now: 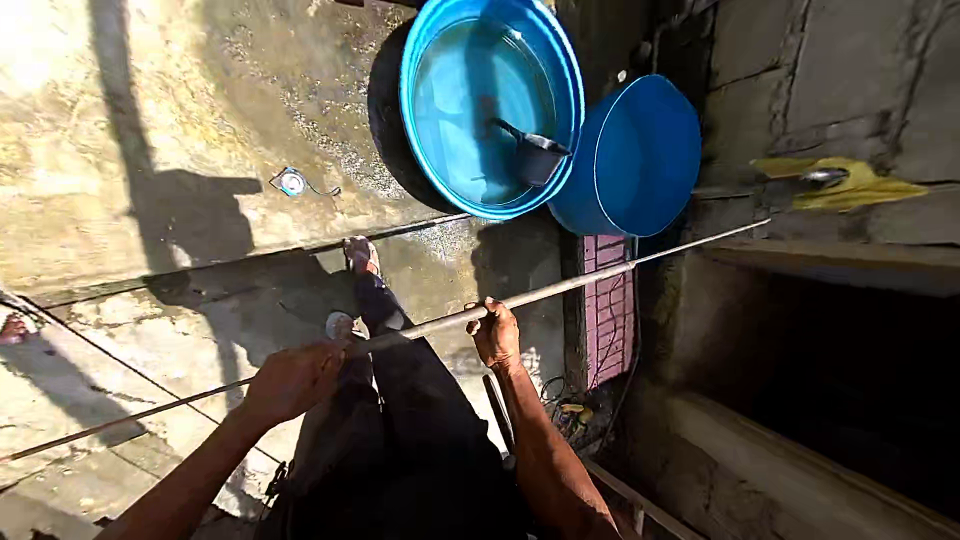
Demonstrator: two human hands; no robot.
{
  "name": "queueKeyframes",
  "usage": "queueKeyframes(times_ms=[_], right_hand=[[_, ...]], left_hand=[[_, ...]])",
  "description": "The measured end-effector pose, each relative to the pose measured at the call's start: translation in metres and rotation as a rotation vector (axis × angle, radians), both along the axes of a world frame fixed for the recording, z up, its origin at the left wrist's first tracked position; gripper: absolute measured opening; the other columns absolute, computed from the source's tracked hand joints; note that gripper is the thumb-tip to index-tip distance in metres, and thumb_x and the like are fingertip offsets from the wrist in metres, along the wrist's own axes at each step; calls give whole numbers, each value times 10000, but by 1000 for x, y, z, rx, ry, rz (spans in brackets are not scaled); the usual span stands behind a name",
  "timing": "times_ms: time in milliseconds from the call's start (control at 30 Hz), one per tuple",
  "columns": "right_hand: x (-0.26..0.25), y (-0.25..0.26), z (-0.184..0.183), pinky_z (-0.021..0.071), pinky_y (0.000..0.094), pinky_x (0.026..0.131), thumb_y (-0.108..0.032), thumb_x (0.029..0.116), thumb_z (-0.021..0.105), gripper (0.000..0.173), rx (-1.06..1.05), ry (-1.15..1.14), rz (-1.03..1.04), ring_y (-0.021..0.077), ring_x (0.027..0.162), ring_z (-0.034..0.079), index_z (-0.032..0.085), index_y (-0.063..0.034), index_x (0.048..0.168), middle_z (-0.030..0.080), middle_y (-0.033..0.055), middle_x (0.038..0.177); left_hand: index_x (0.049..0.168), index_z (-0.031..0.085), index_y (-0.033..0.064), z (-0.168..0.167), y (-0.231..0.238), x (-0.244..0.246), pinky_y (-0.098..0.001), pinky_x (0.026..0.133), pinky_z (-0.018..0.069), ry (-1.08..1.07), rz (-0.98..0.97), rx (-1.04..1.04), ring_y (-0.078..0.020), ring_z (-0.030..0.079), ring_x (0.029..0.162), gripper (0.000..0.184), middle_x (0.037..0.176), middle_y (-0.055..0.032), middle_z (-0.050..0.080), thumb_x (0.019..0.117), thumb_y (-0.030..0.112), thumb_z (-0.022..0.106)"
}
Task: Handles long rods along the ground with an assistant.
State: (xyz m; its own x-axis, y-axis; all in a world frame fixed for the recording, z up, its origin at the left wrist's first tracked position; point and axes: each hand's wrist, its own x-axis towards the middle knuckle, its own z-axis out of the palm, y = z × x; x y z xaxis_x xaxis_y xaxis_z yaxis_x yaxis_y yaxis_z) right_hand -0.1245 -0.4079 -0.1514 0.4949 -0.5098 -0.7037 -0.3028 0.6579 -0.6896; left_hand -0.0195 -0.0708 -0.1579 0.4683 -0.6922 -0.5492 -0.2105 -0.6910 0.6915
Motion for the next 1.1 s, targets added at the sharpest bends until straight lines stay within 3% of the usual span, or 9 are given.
queueKeyframes(times_ms=[100, 233, 300, 500, 667, 767, 867, 933, 1100], right_hand=[[-47, -11, 0, 497, 262, 489, -171, 1070, 388, 299, -19, 17, -15, 142, 545, 603, 616, -55, 913, 701, 111, 786], [-96, -43, -4, 511, 253, 473, -230, 1097, 323, 355, -4, -41, -55, 133, 537, 613, 580, -107, 884, 689, 64, 751], [-120, -67, 3, 522, 242, 492, -257, 1106, 291, 393, -5, -62, -51, 123, 564, 631, 587, -123, 885, 712, 53, 790], [-167, -137, 6, 547, 214, 517, -269, 1113, 241, 446, 2, -82, 14, 98, 606, 672, 610, -144, 897, 737, 30, 825], [-192, -198, -64, 572, 233, 546, -279, 1122, 267, 416, 93, -126, 102, 110, 641, 689, 622, -133, 963, 749, 39, 898], [-215, -227, -111, 582, 255, 552, -267, 1129, 301, 364, 132, -38, 75, 122, 629, 685, 605, -102, 1016, 738, 54, 850], [-213, -250, -155, 566, 263, 519, -244, 1125, 347, 261, 131, 46, 8, 118, 568, 650, 548, -110, 1027, 682, 37, 743], [-219, -254, -186, 558, 268, 530, -250, 1115, 374, 220, 145, 92, -7, 116, 569, 632, 532, -130, 1020, 651, 23, 727], [-240, -267, -272, 523, 295, 503, -316, 1040, 538, 174, 168, 122, -84, 117, 528, 567, 571, -160, 973, 599, 5, 692]], left_hand=[[1228, 696, 67, 5, -17, -34, -641, 833, 537, 2, -53, -45, -412, 710, 1004, 423, 1094, -211, 725, 1087, 327, 394], [1166, 721, 167, 1, -50, -79, -535, 835, 566, -63, -73, -86, -275, 718, 972, 362, 1038, -88, 743, 1072, 355, 427], [1122, 716, 145, 6, -75, -95, -534, 820, 559, -40, -79, -108, -278, 711, 951, 328, 1001, -93, 736, 1056, 332, 455], [1155, 708, 111, -1, -155, -133, -573, 865, 542, -7, -73, -87, -326, 703, 1021, 342, 1058, -138, 735, 1054, 335, 471], [1208, 706, 108, -40, -201, -160, -542, 927, 533, -89, -18, 25, -310, 688, 1082, 309, 1129, -135, 730, 1028, 310, 557], [1235, 706, 116, -81, -228, -182, -570, 935, 530, -43, -1, 111, -329, 675, 1100, 309, 1162, -139, 718, 961, 254, 667], [1221, 695, 161, -108, -268, -183, -599, 866, 540, -61, -59, 207, -339, 689, 1057, 268, 1109, -125, 724, 1003, 287, 602], [1240, 697, 140, -123, -277, -193, -601, 894, 529, -56, -45, 214, -351, 686, 1073, 282, 1135, -143, 723, 986, 239, 626], [1265, 677, 84, -198, -292, -197, -655, 818, 544, -42, -118, 226, -412, 702, 990, 287, 1080, -192, 720, 1016, 196, 586]])
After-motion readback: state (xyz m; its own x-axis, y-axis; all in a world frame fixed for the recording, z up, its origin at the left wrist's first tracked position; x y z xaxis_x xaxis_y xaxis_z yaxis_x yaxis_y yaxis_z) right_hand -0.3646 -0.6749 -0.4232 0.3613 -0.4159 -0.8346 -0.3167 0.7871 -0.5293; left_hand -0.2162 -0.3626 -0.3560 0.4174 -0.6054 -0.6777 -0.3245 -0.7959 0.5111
